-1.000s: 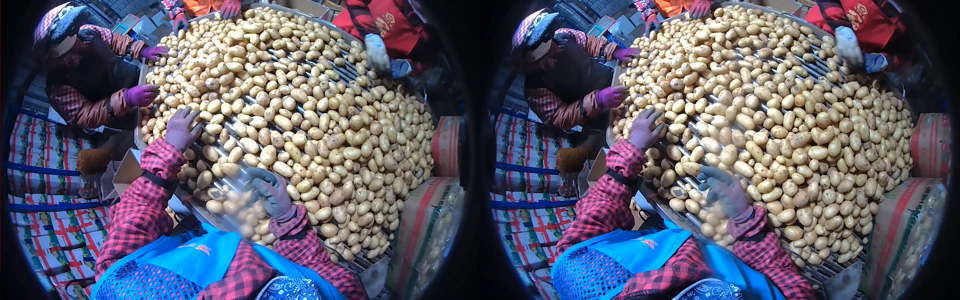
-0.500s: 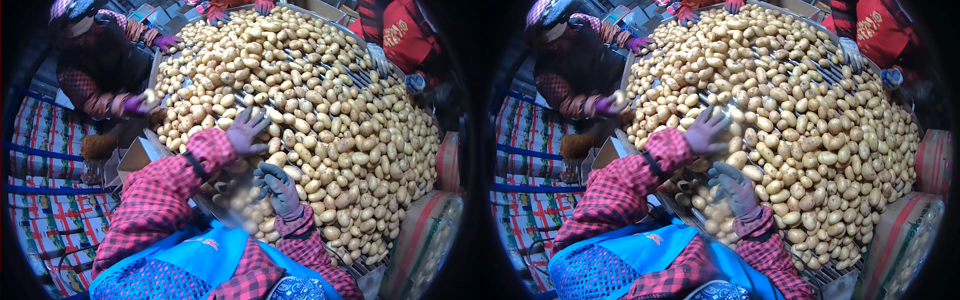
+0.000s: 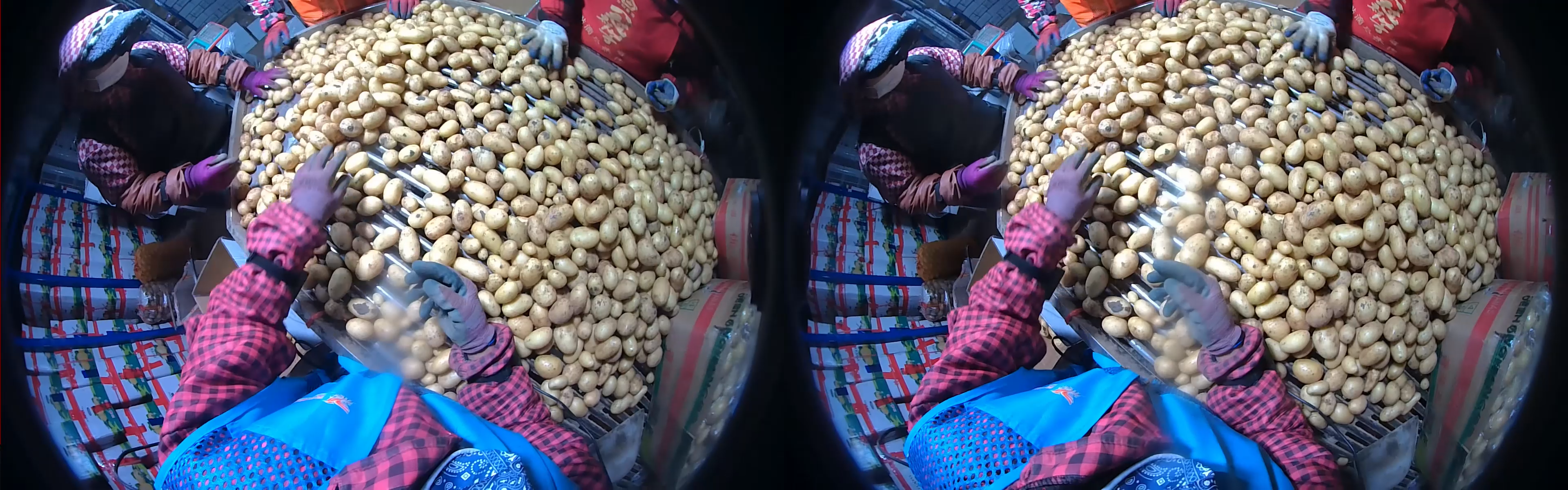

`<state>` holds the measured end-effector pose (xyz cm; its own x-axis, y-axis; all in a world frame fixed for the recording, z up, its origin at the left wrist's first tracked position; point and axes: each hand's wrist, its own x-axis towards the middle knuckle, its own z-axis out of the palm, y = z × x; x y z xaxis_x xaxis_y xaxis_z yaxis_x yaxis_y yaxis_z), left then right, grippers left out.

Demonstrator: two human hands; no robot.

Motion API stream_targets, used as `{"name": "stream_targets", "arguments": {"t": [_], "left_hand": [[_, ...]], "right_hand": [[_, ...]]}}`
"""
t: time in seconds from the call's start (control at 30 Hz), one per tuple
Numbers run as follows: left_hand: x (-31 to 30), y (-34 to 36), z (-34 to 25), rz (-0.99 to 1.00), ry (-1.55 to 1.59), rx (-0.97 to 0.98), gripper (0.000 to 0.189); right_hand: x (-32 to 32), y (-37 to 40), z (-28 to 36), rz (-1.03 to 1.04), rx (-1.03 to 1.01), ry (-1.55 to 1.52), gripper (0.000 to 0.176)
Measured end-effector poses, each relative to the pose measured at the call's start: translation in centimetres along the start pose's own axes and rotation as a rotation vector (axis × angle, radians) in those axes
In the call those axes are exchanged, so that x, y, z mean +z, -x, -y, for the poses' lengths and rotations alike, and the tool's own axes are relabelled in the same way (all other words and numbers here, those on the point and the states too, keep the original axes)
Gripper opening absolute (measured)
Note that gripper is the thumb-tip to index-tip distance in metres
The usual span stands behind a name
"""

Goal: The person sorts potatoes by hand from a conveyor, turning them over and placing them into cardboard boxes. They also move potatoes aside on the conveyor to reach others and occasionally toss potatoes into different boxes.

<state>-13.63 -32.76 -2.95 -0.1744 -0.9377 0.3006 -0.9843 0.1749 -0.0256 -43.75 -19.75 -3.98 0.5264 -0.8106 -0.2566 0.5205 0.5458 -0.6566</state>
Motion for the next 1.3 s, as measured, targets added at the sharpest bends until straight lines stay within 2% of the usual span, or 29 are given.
{"name": "stream_targets", "arguments": {"t": [0.07, 0.13, 0.2, 0.23, 0.27, 0.33, 0.37, 0.4, 0.47, 0.5, 0.53, 0.6, 0.67, 0.73, 0.77, 0.8, 0.87, 0.93, 1.0, 1.07, 1.1, 1.13, 1.2, 1.27, 1.3], "left_hand": [[0.6, -3.5, -1.8, 0.051, 0.298, 0.072, 0.040], [3.0, -6.2, -3.8, 0.025, 0.291, 0.140, 0.029], [3.7, -8.3, -6.4, 0.253, 0.179, 0.093, 0.024], [2.4, -8.5, -8.2, 0.285, 0.197, 0.127, 0.020], [2.5, -8.6, -9.2, 0.528, 0.144, 0.169, 0.027], [0.8, -6.2, -10.8, 0.622, 0.081, 0.265, 0.040], [0.8, -4.5, -10.7, 0.505, 0.083, 0.298, 0.050], [1.4, -3.4, -9.8, 0.509, 0.067, 0.335, 0.057], [2.2, -0.5, -8.3, 0.266, 0.022, 0.598, 0.064], [2.3, 0.0, -8.1, 0.351, 0.071, 0.530, 0.069], [2.8, 0.0, -7.6, 0.311, 0.165, 0.489, 0.064], [4.3, -1.5, -6.7, 0.229, 0.133, 0.374, 0.059], [4.9, -4.1, -4.5, 0.431, 0.258, 0.172, 0.047], [0.8, -5.8, -3.5, 0.692, 0.637, -0.302, 0.036], [1.1, -6.1, -2.4, 0.689, 0.607, -0.420, 0.029], [1.3, -5.5, -1.2, 0.468, 0.433, -0.166, 0.028], [-0.9, -2.0, -0.4, 0.167, 0.271, 0.105, 0.031], [-3.1, 2.5, -1.0, 0.115, 0.409, 0.208, 0.027], [-3.2, 6.5, -1.2, 0.229, 0.582, 0.345, 0.032], [-3.0, 11.0, -1.7, 0.389, 0.547, 0.451, 0.045], [-3.2, 13.2, -2.4, 0.419, 0.435, 0.351, 0.059], [-3.2, 13.5, -1.0, 0.344, 0.434, 0.385, 0.070], [-3.0, 13.0, 1.1, 0.452, 0.479, 0.297, 0.071], [-3.7, 13.0, 0.8, 0.385, 0.397, 0.267, 0.065], [-4.0, 12.8, 0.6, 0.319, 0.178, 0.180, 0.061]], "right_hand": [[0.0, 0.2, 0.2, -0.006, 0.001, 0.044, 0.036], [0.1, 0.1, 0.4, 0.007, 0.003, 0.022, 0.037], [0.0, 0.0, 0.1, 0.004, -0.003, -0.010, 0.038], [-0.2, -0.1, 0.1, 0.010, -0.003, -0.019, 0.039], [-0.3, 0.0, -0.1, 0.010, -0.001, -0.035, 0.040], [0.1, 0.2, 0.8, 0.002, 0.028, -0.011, 0.042], [0.1, 0.3, 0.7, -0.004, 0.030, -0.028, 0.039], [0.1, 0.2, 0.7, -0.005, 0.028, -0.037, 0.036], [-0.3, 0.0, 0.2, -0.007, 0.012, -0.026, 0.037], [-0.3, 0.0, -0.1, 0.003, 0.002, -0.022, 0.038], [-0.1, 0.0, -0.1, 0.011, 0.013, -0.021, 0.038], [0.1, 0.0, 0.0, -0.022, -0.009, 0.053, 0.037], [0.1, 0.0, 0.1, -0.001, -0.015, 0.011, 0.038], [-0.3, -0.2, -0.3, 0.011, -0.033, -0.001, 0.039], [-0.4, -0.1, -0.1, 0.020, -0.040, 0.007, 0.039], [-0.2, 0.0, 0.2, 0.018, -0.034, 0.025, 0.040], [0.1, -0.1, 0.2, 0.026, -0.031, 0.026, 0.041], [-0.1, -0.1, 0.0, 0.023, -0.055, 0.056, 0.041], [-0.1, -0.1, -0.1, 0.028, -0.065, 0.079, 0.042], [-0.1, 0.0, -0.2, 0.033, -0.073, 0.075, 0.041], [0.0, 0.0, -0.1, 0.037, -0.073, 0.096, 0.040], [0.1, 0.1, 0.0, 0.050, -0.063, 0.108, 0.040], [0.2, 0.1, 0.0, 0.029, -0.072, 0.081, 0.039], [0.0, 0.4, 0.0, 0.057, -0.091, 0.120, 0.038], [0.0, 0.6, 0.2, 0.034, -0.071, 0.089, 0.037]]}}
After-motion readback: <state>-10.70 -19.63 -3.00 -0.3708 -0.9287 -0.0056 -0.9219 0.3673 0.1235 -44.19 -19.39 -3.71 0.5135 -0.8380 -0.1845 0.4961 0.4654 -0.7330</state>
